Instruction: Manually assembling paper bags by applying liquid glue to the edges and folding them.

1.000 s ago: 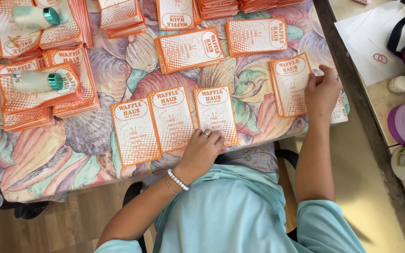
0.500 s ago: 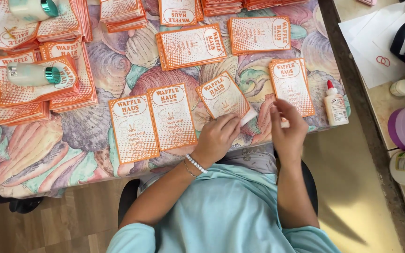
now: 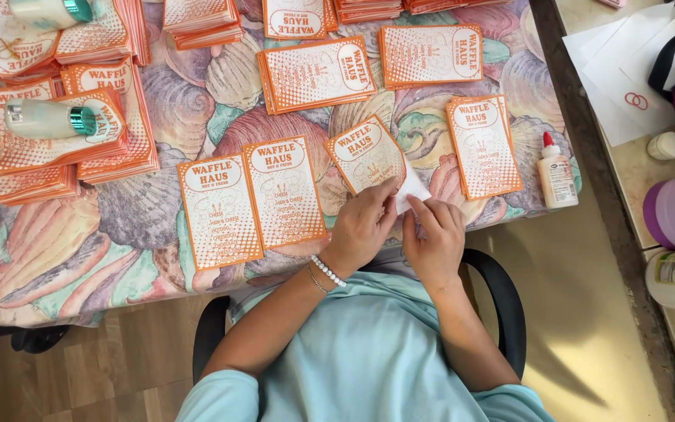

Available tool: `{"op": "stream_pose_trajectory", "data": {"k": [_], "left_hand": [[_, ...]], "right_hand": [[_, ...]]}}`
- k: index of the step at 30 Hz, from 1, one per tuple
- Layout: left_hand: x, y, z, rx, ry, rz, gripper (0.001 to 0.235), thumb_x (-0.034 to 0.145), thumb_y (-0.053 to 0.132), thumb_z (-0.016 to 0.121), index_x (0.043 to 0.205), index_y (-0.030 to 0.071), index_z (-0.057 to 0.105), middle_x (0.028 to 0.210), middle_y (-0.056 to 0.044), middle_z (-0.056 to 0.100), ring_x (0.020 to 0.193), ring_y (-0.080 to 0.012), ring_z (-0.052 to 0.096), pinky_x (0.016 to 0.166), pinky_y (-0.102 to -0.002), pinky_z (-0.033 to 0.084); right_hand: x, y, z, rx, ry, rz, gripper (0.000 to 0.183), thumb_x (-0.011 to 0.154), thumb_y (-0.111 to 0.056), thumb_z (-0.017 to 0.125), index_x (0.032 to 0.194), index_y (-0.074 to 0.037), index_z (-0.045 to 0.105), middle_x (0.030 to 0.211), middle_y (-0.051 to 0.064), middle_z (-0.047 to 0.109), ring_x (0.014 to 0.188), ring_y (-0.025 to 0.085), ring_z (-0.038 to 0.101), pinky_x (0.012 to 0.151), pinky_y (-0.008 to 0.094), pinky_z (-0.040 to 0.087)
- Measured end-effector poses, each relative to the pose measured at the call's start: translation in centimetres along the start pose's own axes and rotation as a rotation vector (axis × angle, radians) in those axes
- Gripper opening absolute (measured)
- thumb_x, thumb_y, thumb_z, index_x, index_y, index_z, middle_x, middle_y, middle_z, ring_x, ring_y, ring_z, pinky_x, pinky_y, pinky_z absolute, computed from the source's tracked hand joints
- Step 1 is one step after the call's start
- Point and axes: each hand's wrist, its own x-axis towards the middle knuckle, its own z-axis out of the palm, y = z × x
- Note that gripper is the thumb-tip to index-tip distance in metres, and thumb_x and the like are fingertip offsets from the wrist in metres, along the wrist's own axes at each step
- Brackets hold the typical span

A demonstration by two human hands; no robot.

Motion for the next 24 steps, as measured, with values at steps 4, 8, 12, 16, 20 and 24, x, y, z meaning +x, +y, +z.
{"op": "stream_pose_trajectory", "data": {"k": [4, 8, 12, 16, 20, 24], "left_hand": [[-0.3, 0.2, -0.4, -0.001, 0.054, 0.059, 0.039, 0.088, -0.003, 0.071, 0.126, 0.004, 0.071, 0.092, -0.007, 0.070, 0.072, -0.0202, 0.070, 0.064, -0.030, 0.061], [-1.5, -1.5, -0.9, -0.042, 0.061, 0.005, 0.049, 0.086, -0.007, 0.070, 0.135, 0.002, 0.065, 0.093, -0.009, 0.060, 0.076, -0.0215, 0.064, 0.062, -0.034, 0.059], [-0.1, -1.5, -3.1, -0.025, -0.134, -0.075, 0.043, 0.088, -0.007, 0.062, 0.130, 0.004, 0.064, 0.104, -0.011, 0.045, 0.085, -0.0286, 0.063, 0.073, -0.039, 0.063], [1.7, -0.9, -6.9, 0.156, -0.315, -0.030, 0.019, 0.085, 0.001, 0.067, 0.103, -0.005, 0.064, 0.103, -0.015, 0.045, 0.083, -0.0313, 0.062, 0.070, -0.041, 0.060], [1.0, -1.8, -9.1, 0.409, -0.644, 0.004, 0.041, 0.082, 0.038, 0.078, 0.093, -0.001, 0.071, 0.112, -0.019, 0.052, 0.108, -0.0394, 0.051, 0.087, -0.053, 0.044], [-1.0, -3.6, -9.7, 0.390, -0.838, -0.012, 0.057, 0.091, 0.053, 0.065, 0.117, 0.002, 0.066, 0.144, -0.021, 0.055, 0.150, -0.0432, 0.030, 0.119, -0.069, 0.011]], "right_hand": [[0.3, -1.2, -0.6, -0.263, -0.050, 0.086, 0.025, 0.082, -0.016, 0.079, 0.107, -0.016, 0.080, 0.098, 0.003, 0.057, 0.097, 0.026, 0.059, 0.092, 0.043, 0.044], [1.0, -1.5, -0.3, -0.135, -0.109, -0.105, 0.030, 0.087, -0.006, 0.072, 0.116, -0.014, 0.077, 0.128, 0.014, 0.062, 0.122, 0.035, 0.060, 0.105, 0.047, 0.043], [0.2, 0.1, 1.0, -0.066, -0.265, -0.253, 0.027, 0.097, -0.014, 0.062, 0.118, -0.021, 0.076, 0.128, 0.004, 0.073, 0.125, 0.023, 0.066, 0.110, 0.043, 0.045], [1.1, 1.2, -0.2, -0.122, -0.306, -0.171, 0.029, 0.091, -0.008, 0.065, 0.115, -0.015, 0.079, 0.123, 0.008, 0.075, 0.121, 0.029, 0.068, 0.102, 0.045, 0.050], [1.5, 3.1, -0.5, -0.188, -0.303, -0.203, 0.036, 0.087, -0.008, 0.064, 0.120, -0.013, 0.078, 0.127, 0.008, 0.073, 0.124, 0.030, 0.066, 0.107, 0.046, 0.048], [1.7, 4.9, -0.2, -0.207, -0.300, -0.217, 0.039, 0.087, -0.007, 0.063, 0.121, -0.012, 0.079, 0.129, 0.009, 0.073, 0.125, 0.031, 0.066, 0.108, 0.045, 0.049]]}}
